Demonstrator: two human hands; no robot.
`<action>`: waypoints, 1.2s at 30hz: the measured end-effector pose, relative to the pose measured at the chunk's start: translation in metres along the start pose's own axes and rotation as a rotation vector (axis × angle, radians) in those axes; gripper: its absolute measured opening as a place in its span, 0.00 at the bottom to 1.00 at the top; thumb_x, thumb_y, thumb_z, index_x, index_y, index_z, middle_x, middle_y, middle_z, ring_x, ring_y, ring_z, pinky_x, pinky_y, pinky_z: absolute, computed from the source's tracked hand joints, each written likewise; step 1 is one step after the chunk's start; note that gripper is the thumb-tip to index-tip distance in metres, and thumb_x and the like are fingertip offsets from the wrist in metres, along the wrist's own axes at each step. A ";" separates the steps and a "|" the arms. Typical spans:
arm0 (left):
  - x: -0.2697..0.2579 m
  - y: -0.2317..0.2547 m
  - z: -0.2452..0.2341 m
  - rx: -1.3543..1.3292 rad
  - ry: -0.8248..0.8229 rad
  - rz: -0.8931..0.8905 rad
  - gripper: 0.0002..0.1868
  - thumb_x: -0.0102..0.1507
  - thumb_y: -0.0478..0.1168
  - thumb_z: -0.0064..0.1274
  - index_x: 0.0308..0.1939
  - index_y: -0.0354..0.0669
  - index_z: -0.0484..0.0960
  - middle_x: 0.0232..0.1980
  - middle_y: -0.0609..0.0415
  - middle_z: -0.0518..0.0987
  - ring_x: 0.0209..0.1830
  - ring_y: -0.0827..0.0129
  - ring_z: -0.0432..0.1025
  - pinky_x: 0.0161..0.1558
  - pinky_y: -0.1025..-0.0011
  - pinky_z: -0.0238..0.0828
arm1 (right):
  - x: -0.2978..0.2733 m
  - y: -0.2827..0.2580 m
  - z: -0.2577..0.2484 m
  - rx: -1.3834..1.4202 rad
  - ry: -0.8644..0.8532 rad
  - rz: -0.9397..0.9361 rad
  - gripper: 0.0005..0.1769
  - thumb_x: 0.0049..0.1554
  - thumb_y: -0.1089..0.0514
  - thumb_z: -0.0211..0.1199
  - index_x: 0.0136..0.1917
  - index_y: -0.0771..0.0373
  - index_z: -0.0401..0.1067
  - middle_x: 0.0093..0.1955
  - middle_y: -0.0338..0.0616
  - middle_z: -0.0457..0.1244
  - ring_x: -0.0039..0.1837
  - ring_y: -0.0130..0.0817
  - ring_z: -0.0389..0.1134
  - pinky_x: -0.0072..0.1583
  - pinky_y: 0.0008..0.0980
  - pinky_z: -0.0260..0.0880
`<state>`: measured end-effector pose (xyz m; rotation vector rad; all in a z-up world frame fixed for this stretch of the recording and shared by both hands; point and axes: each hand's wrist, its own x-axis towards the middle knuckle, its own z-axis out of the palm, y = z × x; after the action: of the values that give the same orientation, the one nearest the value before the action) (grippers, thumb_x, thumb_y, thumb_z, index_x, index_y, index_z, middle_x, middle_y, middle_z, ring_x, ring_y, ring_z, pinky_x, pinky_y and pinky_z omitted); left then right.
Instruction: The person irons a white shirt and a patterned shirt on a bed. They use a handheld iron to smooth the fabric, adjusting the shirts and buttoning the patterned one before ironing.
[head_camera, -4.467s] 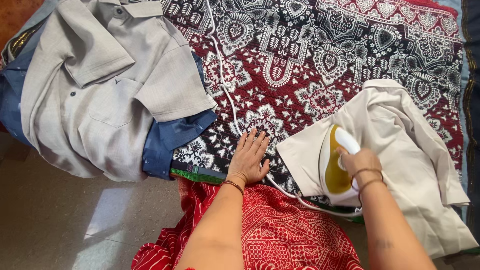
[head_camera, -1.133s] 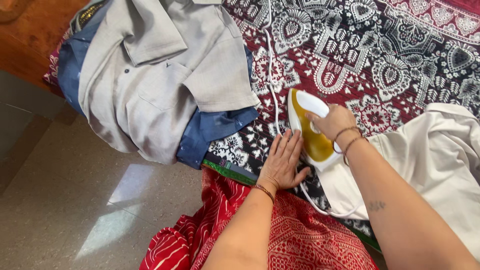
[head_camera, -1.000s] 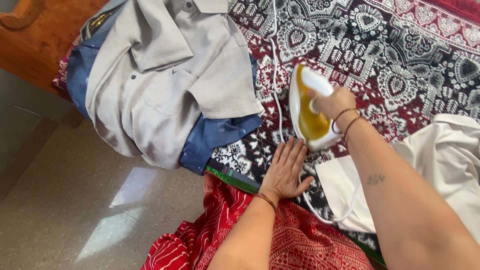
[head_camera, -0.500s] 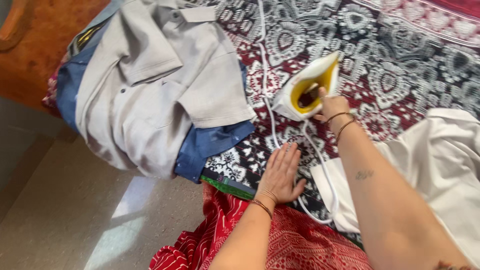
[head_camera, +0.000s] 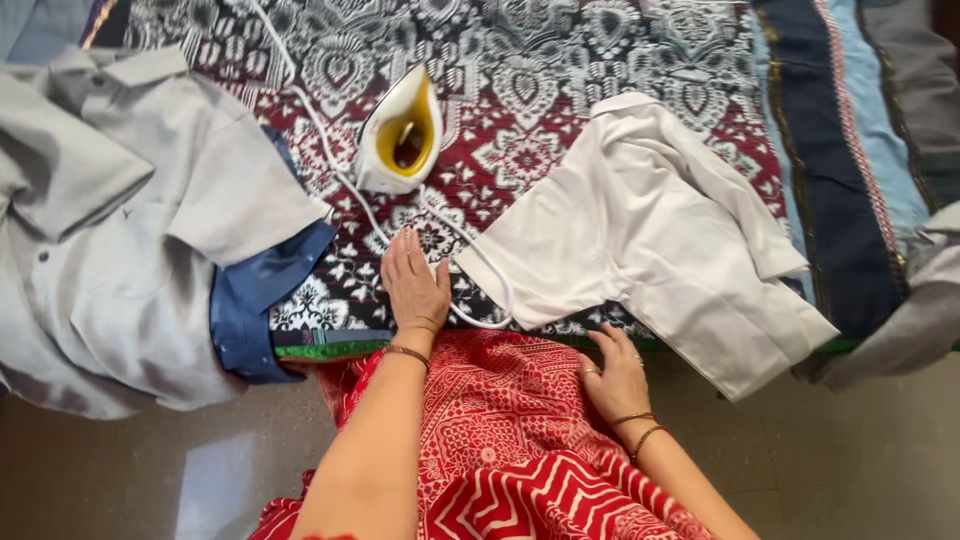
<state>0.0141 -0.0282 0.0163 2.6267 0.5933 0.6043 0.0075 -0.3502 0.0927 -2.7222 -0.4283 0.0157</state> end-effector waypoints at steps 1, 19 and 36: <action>-0.001 0.013 -0.002 -0.018 0.115 -0.062 0.36 0.71 0.57 0.40 0.76 0.37 0.60 0.80 0.39 0.56 0.81 0.49 0.45 0.78 0.51 0.36 | 0.000 0.013 -0.004 0.005 -0.010 0.057 0.25 0.53 0.53 0.68 0.63 0.59 0.72 0.72 0.53 0.60 0.74 0.53 0.58 0.70 0.46 0.58; -0.029 0.176 -0.008 -0.102 -0.397 0.651 0.04 0.59 0.35 0.54 0.37 0.45 0.83 0.41 0.50 0.82 0.45 0.55 0.78 0.45 0.61 0.75 | 0.051 0.013 0.002 1.508 -0.164 0.786 0.35 0.62 0.44 0.60 0.73 0.69 0.60 0.62 0.53 0.67 0.59 0.42 0.68 0.54 0.38 0.72; -0.025 0.241 -0.089 -0.505 -1.074 0.372 0.14 0.61 0.46 0.57 0.42 0.40 0.87 0.38 0.48 0.86 0.36 0.61 0.81 0.44 0.63 0.79 | 0.015 0.015 -0.062 1.588 -0.009 0.699 0.26 0.59 0.51 0.62 0.60 0.75 0.69 0.55 0.56 0.67 0.51 0.44 0.72 0.46 0.38 0.76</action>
<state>0.0260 -0.2185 0.1902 2.1312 -0.3417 -0.5268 0.0305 -0.3822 0.1455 -1.1589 0.4340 0.3707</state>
